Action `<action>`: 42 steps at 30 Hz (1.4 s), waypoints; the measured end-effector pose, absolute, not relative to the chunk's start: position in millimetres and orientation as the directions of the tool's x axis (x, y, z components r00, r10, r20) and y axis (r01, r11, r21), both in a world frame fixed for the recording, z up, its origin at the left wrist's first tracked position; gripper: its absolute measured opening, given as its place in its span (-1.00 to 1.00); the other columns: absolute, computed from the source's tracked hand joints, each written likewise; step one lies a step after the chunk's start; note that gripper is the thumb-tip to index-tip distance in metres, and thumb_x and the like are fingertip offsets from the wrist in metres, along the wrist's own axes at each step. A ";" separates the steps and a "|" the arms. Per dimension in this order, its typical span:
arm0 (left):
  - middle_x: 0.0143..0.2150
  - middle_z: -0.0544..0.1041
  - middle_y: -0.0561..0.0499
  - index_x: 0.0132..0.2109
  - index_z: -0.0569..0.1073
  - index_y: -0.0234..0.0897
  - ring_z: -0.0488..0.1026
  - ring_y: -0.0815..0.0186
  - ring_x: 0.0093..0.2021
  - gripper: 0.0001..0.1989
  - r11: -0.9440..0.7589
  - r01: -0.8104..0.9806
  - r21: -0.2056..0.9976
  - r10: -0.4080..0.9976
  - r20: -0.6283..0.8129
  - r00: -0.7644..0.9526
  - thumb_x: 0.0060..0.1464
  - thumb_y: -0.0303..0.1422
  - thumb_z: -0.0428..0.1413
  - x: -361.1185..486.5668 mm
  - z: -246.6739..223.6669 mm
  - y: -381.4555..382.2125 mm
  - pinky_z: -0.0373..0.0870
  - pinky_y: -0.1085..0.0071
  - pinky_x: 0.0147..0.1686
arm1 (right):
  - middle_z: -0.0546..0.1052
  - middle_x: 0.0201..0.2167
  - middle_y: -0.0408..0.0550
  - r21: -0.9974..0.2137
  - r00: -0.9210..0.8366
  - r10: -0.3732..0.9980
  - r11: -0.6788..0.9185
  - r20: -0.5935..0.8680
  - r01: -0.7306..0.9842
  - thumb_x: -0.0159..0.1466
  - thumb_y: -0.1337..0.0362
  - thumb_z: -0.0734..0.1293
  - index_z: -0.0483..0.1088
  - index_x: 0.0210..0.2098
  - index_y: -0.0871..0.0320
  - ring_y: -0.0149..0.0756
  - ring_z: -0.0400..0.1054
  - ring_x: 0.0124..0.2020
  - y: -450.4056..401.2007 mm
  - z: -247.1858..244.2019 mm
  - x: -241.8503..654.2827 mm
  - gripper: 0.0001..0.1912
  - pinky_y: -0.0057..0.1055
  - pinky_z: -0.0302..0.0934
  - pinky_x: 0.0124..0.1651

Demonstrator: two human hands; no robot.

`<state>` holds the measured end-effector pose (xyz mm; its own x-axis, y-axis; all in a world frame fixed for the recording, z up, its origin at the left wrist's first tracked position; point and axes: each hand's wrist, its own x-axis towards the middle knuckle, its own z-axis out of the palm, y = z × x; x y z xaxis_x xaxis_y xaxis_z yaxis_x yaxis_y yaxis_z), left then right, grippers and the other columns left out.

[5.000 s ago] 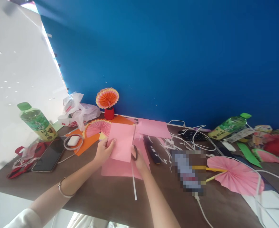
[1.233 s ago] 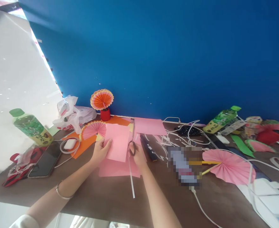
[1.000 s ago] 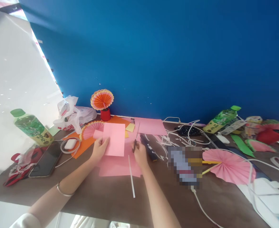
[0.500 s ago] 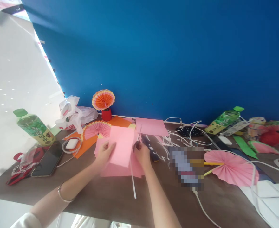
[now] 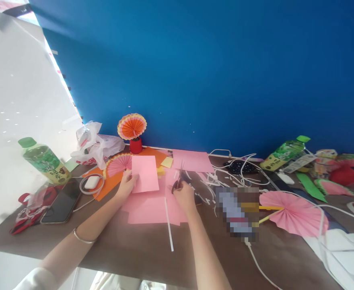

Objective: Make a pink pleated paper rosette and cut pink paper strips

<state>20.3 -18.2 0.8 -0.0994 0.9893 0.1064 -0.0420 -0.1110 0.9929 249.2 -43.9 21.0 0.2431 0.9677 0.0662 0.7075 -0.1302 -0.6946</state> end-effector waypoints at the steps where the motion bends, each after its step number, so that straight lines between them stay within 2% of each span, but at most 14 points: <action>1: -0.56 0.36 0.11 -0.35 0.42 -0.29 0.32 0.39 -0.51 -0.87 -0.088 -0.061 0.994 0.992 0.082 -0.093 -0.09 -0.34 0.06 20.0 1.1 -18.4 0.25 0.49 -0.45 | 0.51 -0.57 -0.04 -0.706 0.243 0.968 -0.127 0.066 0.697 -0.08 0.13 0.34 0.36 -0.47 0.17 -0.24 0.40 -0.49 -44.2 20.4 249.1 -0.75 -0.40 0.21 -0.39; 5: -0.50 0.41 0.07 -0.25 0.43 -0.30 0.35 0.38 -0.48 -0.79 -0.060 -0.132 0.989 0.996 0.050 -0.080 -0.11 -0.35 0.08 17.8 2.5 -19.3 0.28 0.48 -0.42 | 0.50 -0.58 -0.04 -0.775 0.237 0.969 -0.095 0.072 0.625 -0.11 0.16 0.35 0.36 -0.49 0.19 -0.24 0.40 -0.52 -44.7 17.5 248.5 -0.76 -0.39 0.24 -0.42; 8: -0.43 0.45 0.04 -0.17 0.43 -0.30 0.38 0.37 -0.43 -0.71 -0.077 -0.141 0.987 0.995 0.068 -0.073 -0.11 -0.36 0.09 16.2 1.1 -18.3 0.31 0.45 -0.35 | 0.53 -0.50 0.02 -0.860 0.210 0.974 -0.040 0.079 0.508 -0.10 0.17 0.35 0.38 -0.42 0.22 -0.24 0.42 -0.50 -44.4 14.0 248.2 -0.72 -0.39 0.26 -0.45; 11: -0.41 0.47 0.03 -0.11 0.41 -0.30 0.40 0.35 -0.40 -0.66 -0.089 -0.141 0.986 0.995 0.081 -0.055 -0.11 -0.37 0.09 16.2 -1.8 -16.8 0.33 0.44 -0.33 | 0.54 -0.44 0.06 -0.882 0.265 0.960 -0.050 0.087 0.469 -0.07 0.16 0.35 0.39 -0.32 0.24 -0.20 0.44 -0.47 -44.0 10.2 248.0 -0.65 -0.36 0.30 -0.45; 15: -0.37 0.49 0.01 -0.12 0.39 -0.31 0.43 0.33 -0.37 -0.66 -0.077 -0.156 0.985 0.997 0.075 -0.013 -0.12 -0.38 0.09 19.2 -1.2 -18.0 0.35 0.43 -0.34 | 0.55 -0.36 0.11 -0.867 0.330 0.936 -0.063 0.121 0.495 -0.03 0.11 0.35 0.39 -0.21 0.27 -0.13 0.45 -0.35 -44.0 9.1 248.1 -0.56 -0.25 0.33 -0.27; 19: -0.36 0.48 0.00 -0.13 0.36 -0.29 0.43 0.35 -0.40 -0.69 -0.095 -0.180 0.979 0.992 0.107 0.062 -0.11 -0.40 0.08 23.7 2.4 -22.3 0.35 0.44 -0.38 | 0.48 -0.16 0.17 -0.875 0.309 0.920 0.067 0.239 0.479 0.06 0.16 0.30 0.34 -0.09 0.27 -0.15 0.43 -0.21 -46.1 10.0 245.1 -0.55 -0.20 0.29 -0.11; 22: -0.40 0.47 0.02 -0.13 0.35 -0.30 0.42 0.37 -0.46 -0.68 -0.081 -0.173 0.982 0.993 0.095 0.073 -0.12 -0.39 0.08 25.8 0.2 -22.7 0.33 0.46 -0.45 | 0.37 -0.03 0.15 -0.786 0.198 0.890 0.236 0.411 0.572 0.12 0.31 0.20 0.29 -0.01 0.21 -0.15 0.33 -0.05 -49.9 9.8 238.8 -0.58 -0.15 0.23 0.01; 25: -0.41 0.47 0.03 -0.12 0.34 -0.30 0.41 0.37 -0.48 -0.66 -0.056 -0.177 0.983 0.995 0.069 0.068 -0.13 -0.37 0.11 26.4 -4.6 -20.7 0.32 0.47 -0.47 | 0.22 0.11 0.05 -0.598 0.032 0.842 0.355 0.538 0.719 0.07 0.49 0.13 0.25 0.06 0.09 -0.12 0.03 0.19 -54.9 10.8 230.7 -0.44 -0.03 -0.03 0.19; 27: -0.39 0.48 0.01 -0.11 0.33 -0.29 0.41 0.37 -0.48 -0.63 -0.049 -0.198 0.979 0.995 0.066 0.079 -0.14 -0.37 0.12 26.3 -6.5 -20.2 0.32 0.45 -0.47 | 0.10 0.19 -0.05 -0.514 -0.062 0.833 0.396 0.549 0.761 0.01 0.55 0.13 0.24 0.07 0.01 -0.09 -0.18 0.27 -58.2 12.3 226.1 -0.36 0.02 -0.15 0.23; 29: -0.33 0.49 -0.02 -0.08 0.33 -0.27 0.43 0.34 -0.43 -0.60 -0.040 -0.233 0.972 0.993 0.064 0.098 -0.15 -0.37 0.14 26.3 -5.9 -21.3 0.34 0.43 -0.44 | 0.00 0.24 -0.15 -0.498 -0.164 0.839 0.452 0.518 0.740 -0.03 0.57 0.13 0.28 0.04 -0.05 -0.08 -0.24 0.28 -60.8 13.5 223.0 -0.32 0.01 -0.12 0.23; 31: -0.25 0.49 -0.06 -0.07 0.34 -0.27 0.45 0.30 -0.35 -0.59 -0.013 -0.283 0.959 0.992 0.048 0.118 -0.16 -0.38 0.15 26.6 -2.9 -24.0 0.35 0.42 -0.39 | 0.00 0.24 -0.20 -0.544 -0.251 0.843 0.506 0.476 0.669 -0.06 0.59 0.11 0.34 -0.02 -0.07 -0.13 -0.16 0.27 -62.6 13.4 221.5 -0.32 -0.09 -0.02 0.20; 35: -0.20 0.49 -0.10 -0.09 0.34 -0.28 0.47 0.25 -0.28 -0.58 0.098 -0.419 0.903 0.988 -0.039 0.147 -0.19 -0.38 0.16 27.3 6.9 -29.8 0.36 0.36 -0.31 | 0.15 0.18 -0.14 -0.670 -0.297 0.851 0.524 0.432 0.526 -0.09 0.60 0.07 0.45 -0.17 0.00 -0.24 0.03 0.20 -64.3 10.9 222.3 -0.38 -0.21 0.07 0.17; 39: -0.21 0.48 -0.04 -0.01 0.29 -0.21 0.45 0.30 -0.31 -0.44 0.182 -0.458 0.870 0.976 -0.103 0.191 -0.28 -0.49 0.14 26.0 12.5 -31.1 0.34 0.38 -0.31 | 0.27 0.10 -0.08 -0.713 -0.294 0.867 0.498 0.402 0.494 -0.07 0.57 0.12 0.47 -0.22 0.04 -0.23 0.11 0.16 -65.0 11.2 222.5 -0.47 -0.19 0.04 0.18; 42: -0.30 0.45 0.04 -0.01 0.30 -0.18 0.40 0.41 -0.40 -0.39 0.197 -0.453 0.870 0.978 -0.139 0.159 -0.32 -0.57 0.10 25.0 11.9 -29.6 0.30 0.47 -0.38 | 0.31 0.07 -0.06 -0.751 -0.245 0.885 0.466 0.396 0.467 0.01 0.50 0.21 0.49 -0.31 0.05 -0.21 0.16 0.12 -64.7 14.4 219.8 -0.65 -0.19 0.07 0.15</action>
<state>25.0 -29.6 11.9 0.1586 0.9775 -0.1389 -0.4526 0.1970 0.8697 219.8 -64.7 14.4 -0.2453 0.8847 0.3964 0.4669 0.4661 -0.7515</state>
